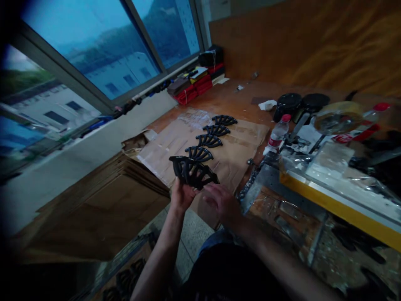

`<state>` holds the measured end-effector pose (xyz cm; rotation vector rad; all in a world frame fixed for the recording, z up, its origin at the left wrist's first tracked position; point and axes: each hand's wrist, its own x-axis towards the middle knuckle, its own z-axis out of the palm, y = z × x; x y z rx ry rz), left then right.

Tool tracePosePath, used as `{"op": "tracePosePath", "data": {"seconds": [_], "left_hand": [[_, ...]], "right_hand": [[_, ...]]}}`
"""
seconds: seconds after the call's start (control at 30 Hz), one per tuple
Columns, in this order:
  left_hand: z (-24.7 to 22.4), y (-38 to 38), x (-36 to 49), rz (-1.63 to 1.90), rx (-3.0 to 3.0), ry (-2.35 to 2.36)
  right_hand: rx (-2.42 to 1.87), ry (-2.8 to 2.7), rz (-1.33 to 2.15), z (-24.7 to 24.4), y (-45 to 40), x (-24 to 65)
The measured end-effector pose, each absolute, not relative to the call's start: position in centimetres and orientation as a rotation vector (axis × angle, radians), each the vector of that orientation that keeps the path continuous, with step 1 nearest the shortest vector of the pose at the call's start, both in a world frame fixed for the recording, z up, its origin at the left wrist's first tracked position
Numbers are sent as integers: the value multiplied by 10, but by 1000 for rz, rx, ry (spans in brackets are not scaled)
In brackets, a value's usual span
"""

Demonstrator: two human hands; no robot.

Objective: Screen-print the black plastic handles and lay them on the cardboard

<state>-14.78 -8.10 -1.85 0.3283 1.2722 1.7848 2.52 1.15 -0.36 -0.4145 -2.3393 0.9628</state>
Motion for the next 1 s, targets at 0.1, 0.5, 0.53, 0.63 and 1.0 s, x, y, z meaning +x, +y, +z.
{"op": "tracePosePath", "data": {"seconds": [0.1, 0.5, 0.53, 0.63, 1.0], "left_hand": [[-9, -77, -155, 1927, 345, 1116], [-12, -50, -178, 1992, 427, 1092], [-12, -47, -180, 1995, 417, 1065], [-11, -37, -184, 1992, 399, 1018], [-22, 19, -202, 1876, 530, 1049]], "right_hand": [[-378, -2345, 950, 5, 2, 25], [-494, -2400, 913, -13, 0, 19], [-509, -2408, 921, -15, 0, 18], [-570, -2442, 948, -20, 1, 15], [-892, -2618, 1170, -49, 23, -3]]}}
